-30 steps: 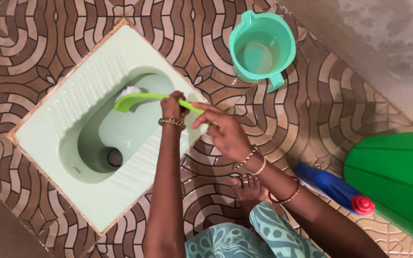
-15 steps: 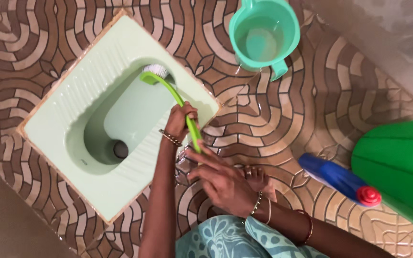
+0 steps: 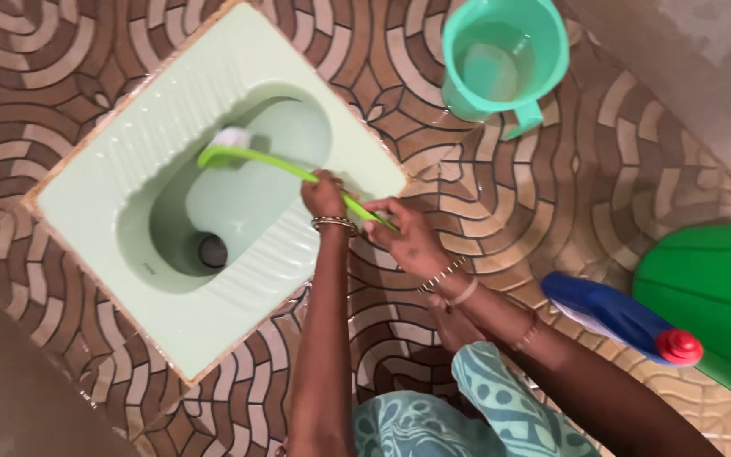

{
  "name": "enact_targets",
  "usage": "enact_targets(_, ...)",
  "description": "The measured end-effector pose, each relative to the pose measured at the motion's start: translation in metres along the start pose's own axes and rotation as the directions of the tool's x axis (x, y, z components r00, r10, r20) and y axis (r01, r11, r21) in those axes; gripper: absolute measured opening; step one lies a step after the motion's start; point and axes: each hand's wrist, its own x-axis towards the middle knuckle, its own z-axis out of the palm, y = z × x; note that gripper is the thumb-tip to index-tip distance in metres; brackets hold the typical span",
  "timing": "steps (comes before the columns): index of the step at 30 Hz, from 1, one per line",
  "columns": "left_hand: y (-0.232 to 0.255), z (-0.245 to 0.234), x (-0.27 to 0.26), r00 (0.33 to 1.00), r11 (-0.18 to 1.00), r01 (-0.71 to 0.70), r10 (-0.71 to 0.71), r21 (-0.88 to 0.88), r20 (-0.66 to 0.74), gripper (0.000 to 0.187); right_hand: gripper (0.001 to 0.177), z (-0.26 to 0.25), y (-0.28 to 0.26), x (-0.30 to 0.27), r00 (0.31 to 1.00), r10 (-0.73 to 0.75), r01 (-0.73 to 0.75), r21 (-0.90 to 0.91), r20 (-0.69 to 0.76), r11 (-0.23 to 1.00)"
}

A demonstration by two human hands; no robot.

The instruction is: The person cleans a squat toilet using a green brush, scrubbing the interior and the rim while occasionally rinsing with water from a green mug.

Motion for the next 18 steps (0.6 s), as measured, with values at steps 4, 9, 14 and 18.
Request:
enact_targets(4,0.018,-0.077,0.060,0.980,0.973,-0.107,0.069,-0.205,-0.186,0.024,0.028,0.054,-0.020,0.048,0.948,-0.279,0.313,-0.291,0.151,0.904)
enact_targets(9,0.033,-0.151,0.069,0.958,0.907,-0.140,0.021,-0.398,-0.288,0.020,0.031,0.101,-0.055,0.052,0.952,-0.023,0.210,-0.599,0.304,0.772)
enact_targets(14,0.039,-0.122,0.066,1.000,0.954,0.007,-0.015,-0.300,-0.025,0.010,0.029,0.093,-0.046,0.033,0.973,-0.222,0.223,-0.457,0.056,0.861)
enact_targets(18,0.025,-0.082,0.030,0.999,0.999,0.032,-0.031,-0.039,0.030,0.008,0.032,0.070,-0.040,-0.003,0.996,-0.059,0.040,-0.272,-0.062,0.961)
